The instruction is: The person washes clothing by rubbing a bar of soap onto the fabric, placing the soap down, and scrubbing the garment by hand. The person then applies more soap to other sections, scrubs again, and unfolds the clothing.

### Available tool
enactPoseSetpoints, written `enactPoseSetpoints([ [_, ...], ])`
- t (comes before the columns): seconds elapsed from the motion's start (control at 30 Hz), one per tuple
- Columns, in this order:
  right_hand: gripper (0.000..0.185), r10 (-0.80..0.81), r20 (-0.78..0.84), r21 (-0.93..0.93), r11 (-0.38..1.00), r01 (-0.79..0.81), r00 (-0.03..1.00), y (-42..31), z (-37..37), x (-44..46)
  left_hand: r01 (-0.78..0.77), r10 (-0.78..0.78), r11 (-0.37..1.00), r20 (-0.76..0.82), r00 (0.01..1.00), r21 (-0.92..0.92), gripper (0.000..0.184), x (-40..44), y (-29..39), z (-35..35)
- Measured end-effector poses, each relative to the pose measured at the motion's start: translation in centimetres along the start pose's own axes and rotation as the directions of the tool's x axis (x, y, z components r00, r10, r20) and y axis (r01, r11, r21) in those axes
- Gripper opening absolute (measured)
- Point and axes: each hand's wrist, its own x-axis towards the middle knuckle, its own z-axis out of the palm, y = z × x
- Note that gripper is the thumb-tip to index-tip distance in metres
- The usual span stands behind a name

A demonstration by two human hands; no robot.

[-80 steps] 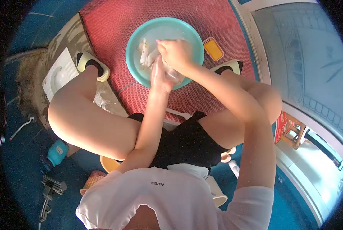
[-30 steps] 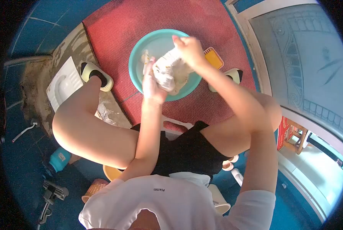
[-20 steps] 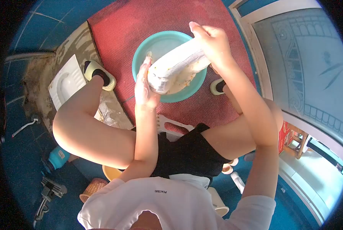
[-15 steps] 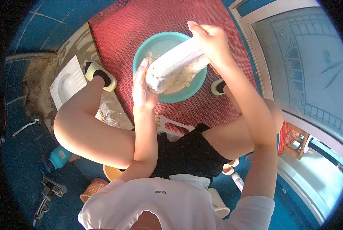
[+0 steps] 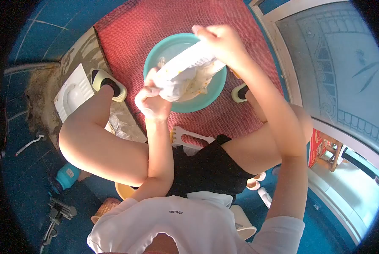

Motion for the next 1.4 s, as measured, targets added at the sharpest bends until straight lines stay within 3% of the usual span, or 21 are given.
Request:
enactPoseSetpoints([
  [0.03, 0.039, 0.001, 0.001, 0.002, 1.0, -0.001, 1.0, 0.3, 0.3, 0.0, 0.0, 0.0, 1.0, -0.002, 1.0, 0.002, 0.015, 0.2, -0.1, -0.1],
  [0.1, 0.039, 0.011, 0.152, -0.082, 0.997, 0.001, 0.988, 1.0, 0.9, -0.1, 0.072, -0.072, 0.997, 0.026, 0.997, 0.016, 0.016, 0.4, -0.7, 0.0],
  [0.17, 0.037, 0.045, 0.235, -0.064, 0.997, -0.03, 0.971, 1.1, 0.7, -0.3, 0.058, -0.056, 0.997, -0.041, 0.998, 0.052, 0.02, 0.3, -0.5, 1.0],
  [0.27, 0.039, -0.26, 0.359, 0.152, 0.964, 0.218, 0.896, 1.1, 1.7, -0.6, 0.094, -0.121, 0.951, 0.077, 0.99, 0.295, 0.025, 0.3, -0.1, 0.6],
  [0.3, 0.039, -0.26, 0.36, 0.154, 0.964, 0.218, 0.896, 0.9, 1.8, -0.8, 0.094, -0.121, 0.951, 0.076, 0.99, 0.296, 0.025, 0.2, -0.1, 0.7],
  [0.37, 0.03, -0.22, 0.58, -0.09, 0.94, 0.33, 0.785, -0.7, 1.6, -1.8, 0.069, -0.122, 0.913, 0.108, 0.987, 0.401, 0.025, 0.0, -0.1, 1.4],
  [0.4, 0.029, -0.242, 0.584, -0.246, 0.857, 0.453, 0.775, -1.1, 1.7, -1.9, 0.11, -0.174, 0.898, 0.112, 0.978, 0.426, 0.026, -0.2, 0.2, 1.2],
  [0.43, 0.029, -0.242, 0.582, -0.243, 0.859, 0.45, 0.776, -1.4, 1.3, -1.7, 0.114, -0.177, 0.896, 0.11, 0.978, 0.429, 0.026, -0.2, 0.3, 0.8],
  [0.5, 0.044, -0.047, 0.611, -0.424, 0.823, 0.377, 0.79, -1.6, 0.3, -1.2, 0.076, -0.192, 0.882, 0.207, 0.959, 0.464, 0.029, 0.0, 0.4, 0.2],
  [0.63, 0.04, -0.19, 0.489, -0.122, 0.952, 0.282, 0.851, -2.2, -0.5, -1.7, 0.087, -0.191, 0.873, 0.174, 0.966, 0.48, 0.026, -0.1, 1.2, 0.7],
  [0.7, 0.038, -0.163, 0.488, -0.124, 0.96, 0.253, 0.857, -2.7, -1.3, -1.9, 0.126, -0.239, 0.833, 0.145, 0.96, 0.538, 0.021, -0.1, 2.0, 0.6],
  [0.73, 0.035, -0.195, 0.413, -0.105, 0.96, 0.26, 0.889, -2.7, -1.5, -2.0, 0.164, -0.281, 0.789, 0.11, 0.953, 0.593, 0.02, -0.1, 2.2, 0.5],
  [0.77, 0.033, -0.225, 0.336, -0.086, 0.96, 0.268, 0.915, -2.8, -1.6, -2.2, 0.164, -0.28, 0.788, 0.108, 0.954, 0.593, 0.02, -0.1, 2.2, 0.2],
  [0.8, 0.032, -0.201, 0.362, -0.001, 0.976, 0.216, 0.91, -3.3, -2.2, -2.3, 0.12, -0.22, 0.779, 0.089, 0.971, 0.615, 0.021, -0.1, 1.9, -0.2],
  [0.83, 0.032, -0.202, 0.364, -0.002, 0.976, 0.217, 0.909, -3.1, -2.5, -2.1, 0.077, -0.158, 0.767, 0.072, 0.985, 0.636, 0.024, -0.1, 1.9, -0.4],
  [0.9, 0.027, -0.186, 0.364, -0.117, 0.963, 0.243, 0.913, -2.4, -3.1, -1.7, 0.093, -0.166, 0.761, 0.054, 0.985, 0.642, 0.024, -0.1, 1.9, -0.5],
  [0.97, 0.028, -0.212, 0.348, -0.09, 0.962, 0.257, 0.913, -2.7, -3.4, -1.8, 0.108, -0.174, 0.752, 0.038, 0.984, 0.65, 0.024, -0.1, 2.0, -0.6],
  [1.03, 0.028, -0.236, 0.329, -0.065, 0.96, 0.271, 0.914, -3.0, -3.8, -1.8, -0.015, -0.068, 0.727, 0.095, 0.993, 0.687, 0.021, 0.1, 1.9, -0.7],
  [1.13, 0.029, -0.206, 0.318, -0.03, 0.973, 0.227, 0.925, -3.3, -4.6, -1.7, 0.098, -0.162, 0.687, 0.02, 0.987, 0.72, 0.017, 0.2, 2.5, -1.2],
  [1.23, 0.029, -0.258, 0.25, -0.061, 0.958, 0.281, 0.933, -3.0, -5.5, -1.5, 0.117, -0.179, 0.679, 0.01, 0.984, 0.724, 0.014, 0.3, 2.5, -1.4],
  [1.4, 0.027, -0.208, 0.203, -0.203, 0.947, 0.249, 0.957, -2.4, -5.8, -1.3, 0.028, -0.088, 0.598, 0.031, 0.996, 0.801, 0.012, 0.5, 2.4, -1.5],
])
